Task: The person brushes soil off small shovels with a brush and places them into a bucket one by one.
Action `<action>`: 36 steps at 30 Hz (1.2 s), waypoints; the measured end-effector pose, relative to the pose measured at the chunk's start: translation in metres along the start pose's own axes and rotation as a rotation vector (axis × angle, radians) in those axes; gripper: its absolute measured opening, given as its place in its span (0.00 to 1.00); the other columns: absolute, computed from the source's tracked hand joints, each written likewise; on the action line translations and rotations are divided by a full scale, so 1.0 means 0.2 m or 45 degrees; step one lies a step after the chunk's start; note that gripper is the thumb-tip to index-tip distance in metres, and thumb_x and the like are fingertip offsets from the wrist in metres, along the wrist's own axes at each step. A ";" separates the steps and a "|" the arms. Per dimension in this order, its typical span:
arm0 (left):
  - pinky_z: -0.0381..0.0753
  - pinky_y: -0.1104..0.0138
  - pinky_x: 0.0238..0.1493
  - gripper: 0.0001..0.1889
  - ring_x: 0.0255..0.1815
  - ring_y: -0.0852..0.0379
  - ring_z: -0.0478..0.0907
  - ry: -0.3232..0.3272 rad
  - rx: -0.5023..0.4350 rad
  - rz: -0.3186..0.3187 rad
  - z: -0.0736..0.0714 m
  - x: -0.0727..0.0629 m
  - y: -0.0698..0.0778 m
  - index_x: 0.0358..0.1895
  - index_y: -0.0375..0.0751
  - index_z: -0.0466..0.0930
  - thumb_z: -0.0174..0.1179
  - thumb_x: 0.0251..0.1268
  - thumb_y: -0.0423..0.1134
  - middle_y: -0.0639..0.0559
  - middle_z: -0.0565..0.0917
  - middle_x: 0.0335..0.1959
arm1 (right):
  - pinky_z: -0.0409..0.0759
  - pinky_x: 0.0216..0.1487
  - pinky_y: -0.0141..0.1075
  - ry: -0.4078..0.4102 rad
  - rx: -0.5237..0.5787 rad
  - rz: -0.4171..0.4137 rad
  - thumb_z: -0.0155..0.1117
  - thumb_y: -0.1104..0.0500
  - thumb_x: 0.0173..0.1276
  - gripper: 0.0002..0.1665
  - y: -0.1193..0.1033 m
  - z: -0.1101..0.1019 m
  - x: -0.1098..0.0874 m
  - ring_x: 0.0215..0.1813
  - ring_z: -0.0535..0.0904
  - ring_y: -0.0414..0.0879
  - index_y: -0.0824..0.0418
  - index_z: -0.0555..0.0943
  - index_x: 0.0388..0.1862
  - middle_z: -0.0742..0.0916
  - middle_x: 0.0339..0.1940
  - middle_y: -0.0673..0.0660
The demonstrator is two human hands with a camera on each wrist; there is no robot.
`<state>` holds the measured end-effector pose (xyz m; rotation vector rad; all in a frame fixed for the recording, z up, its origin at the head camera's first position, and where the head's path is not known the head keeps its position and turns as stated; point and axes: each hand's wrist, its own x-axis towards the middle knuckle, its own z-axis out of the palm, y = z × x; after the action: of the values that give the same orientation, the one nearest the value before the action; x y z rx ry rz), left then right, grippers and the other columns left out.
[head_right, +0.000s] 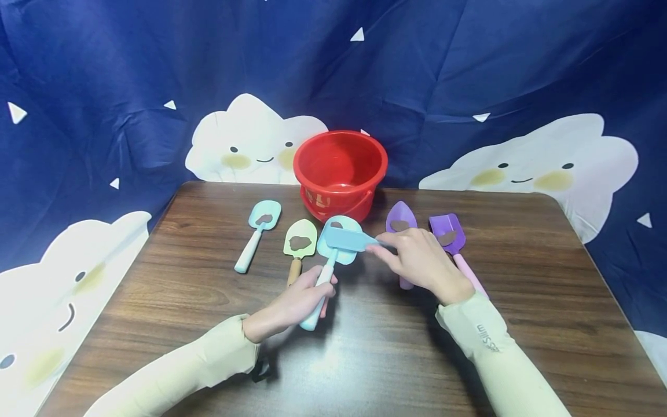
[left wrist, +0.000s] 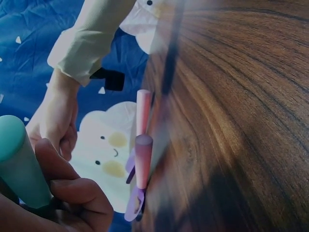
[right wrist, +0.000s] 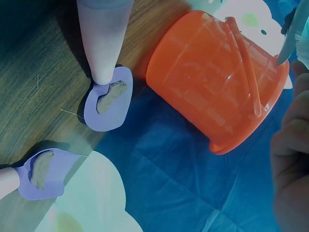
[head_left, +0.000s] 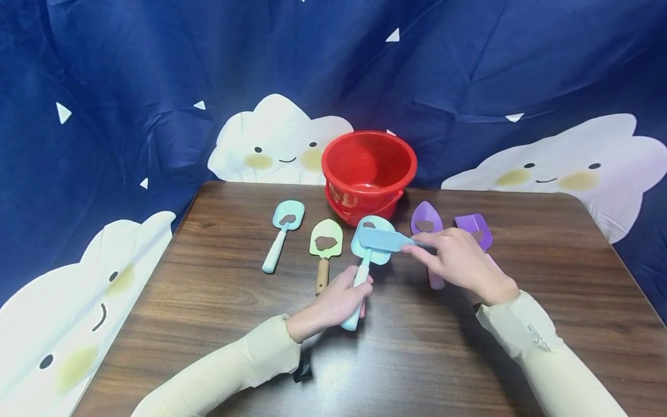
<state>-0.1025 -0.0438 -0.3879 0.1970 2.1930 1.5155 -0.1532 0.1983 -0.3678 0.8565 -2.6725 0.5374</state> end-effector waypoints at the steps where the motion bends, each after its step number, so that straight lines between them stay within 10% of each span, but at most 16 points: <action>1: 0.71 0.68 0.25 0.12 0.15 0.58 0.73 0.002 -0.002 0.003 0.00 0.00 0.00 0.47 0.37 0.71 0.49 0.62 0.36 0.51 0.73 0.14 | 0.69 0.21 0.28 0.012 -0.007 -0.006 0.71 0.47 0.59 0.17 0.00 0.00 0.00 0.18 0.68 0.35 0.54 0.87 0.43 0.87 0.22 0.47; 14: 0.71 0.68 0.25 0.12 0.15 0.58 0.73 -0.019 0.018 0.010 0.00 -0.01 0.00 0.47 0.37 0.70 0.49 0.62 0.36 0.51 0.73 0.13 | 0.56 0.17 0.27 0.203 -0.064 -0.081 0.71 0.51 0.59 0.09 0.04 0.00 0.00 0.16 0.59 0.35 0.52 0.80 0.27 0.72 0.11 0.43; 31: 0.71 0.69 0.24 0.11 0.15 0.58 0.73 -0.034 -0.017 -0.003 0.02 0.00 -0.02 0.46 0.39 0.70 0.49 0.63 0.39 0.51 0.74 0.13 | 0.64 0.19 0.29 0.219 -0.006 0.016 0.73 0.53 0.56 0.13 0.05 -0.01 0.00 0.18 0.67 0.38 0.55 0.87 0.40 0.86 0.20 0.48; 36: 0.72 0.69 0.27 0.10 0.15 0.58 0.73 -0.011 -0.092 -0.027 0.03 0.00 -0.03 0.45 0.39 0.71 0.48 0.67 0.41 0.51 0.74 0.12 | 0.67 0.21 0.29 0.083 0.143 0.131 0.70 0.51 0.61 0.12 0.00 -0.03 0.01 0.19 0.70 0.38 0.54 0.87 0.41 0.84 0.18 0.47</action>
<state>-0.0989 -0.0399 -0.3948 0.1563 2.1231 1.5764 -0.1533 0.2005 -0.3617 0.7207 -2.6589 0.7333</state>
